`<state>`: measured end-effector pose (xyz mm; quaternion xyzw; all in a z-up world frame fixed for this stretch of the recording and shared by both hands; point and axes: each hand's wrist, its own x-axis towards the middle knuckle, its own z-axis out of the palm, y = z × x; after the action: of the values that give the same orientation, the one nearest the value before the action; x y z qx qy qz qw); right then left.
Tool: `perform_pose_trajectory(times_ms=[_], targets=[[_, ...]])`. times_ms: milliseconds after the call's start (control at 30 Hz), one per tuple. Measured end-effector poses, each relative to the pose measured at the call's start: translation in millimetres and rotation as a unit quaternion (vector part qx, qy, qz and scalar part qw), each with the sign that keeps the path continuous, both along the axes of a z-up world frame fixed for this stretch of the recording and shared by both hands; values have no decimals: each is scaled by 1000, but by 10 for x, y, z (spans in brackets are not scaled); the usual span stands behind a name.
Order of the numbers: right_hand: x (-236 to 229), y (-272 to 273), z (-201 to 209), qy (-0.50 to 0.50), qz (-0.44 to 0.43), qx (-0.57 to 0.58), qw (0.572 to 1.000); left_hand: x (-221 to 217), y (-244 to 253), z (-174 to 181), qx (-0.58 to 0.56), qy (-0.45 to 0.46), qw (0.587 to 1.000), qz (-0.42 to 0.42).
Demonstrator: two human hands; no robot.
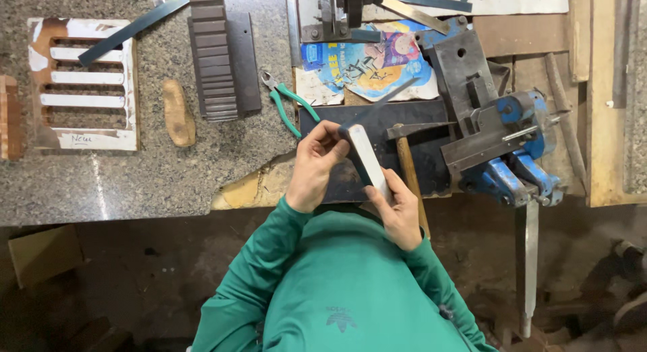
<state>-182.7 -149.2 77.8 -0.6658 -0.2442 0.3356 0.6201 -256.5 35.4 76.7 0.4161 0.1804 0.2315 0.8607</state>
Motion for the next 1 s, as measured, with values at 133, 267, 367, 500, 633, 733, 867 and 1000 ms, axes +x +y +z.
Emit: perform_pose_trajectory(times_ms=[133, 267, 367, 500, 633, 733, 867, 1000], targets=[[-28, 18, -350, 46, -12, 5, 999, -10, 11, -226, 22, 36, 998, 43], [40, 18, -629, 67, -46, -11, 997, -69, 81, -346, 135, 129, 977, 105], [112, 120, -759, -145, -28, -142, 979, -207, 233, -288, 165, 156, 964, 136], [133, 325, -891, -416, 11, -212, 884, -315, 325, -151, 155, 115, 976, 98], [273, 33, -827, -548, -90, -300, 775, -293, 338, 151, 187, 44, 980, 53], [320, -228, -938, -559, -115, -379, 728, -255, 446, 493, 357, 1, 933, 47], [337, -388, -1005, -497, -138, -328, 791, 83, 881, 904, 618, -24, 782, 80], [538, -473, -574, 5, -188, -90, 978, 841, 1526, 1110, 701, -129, 697, 79]])
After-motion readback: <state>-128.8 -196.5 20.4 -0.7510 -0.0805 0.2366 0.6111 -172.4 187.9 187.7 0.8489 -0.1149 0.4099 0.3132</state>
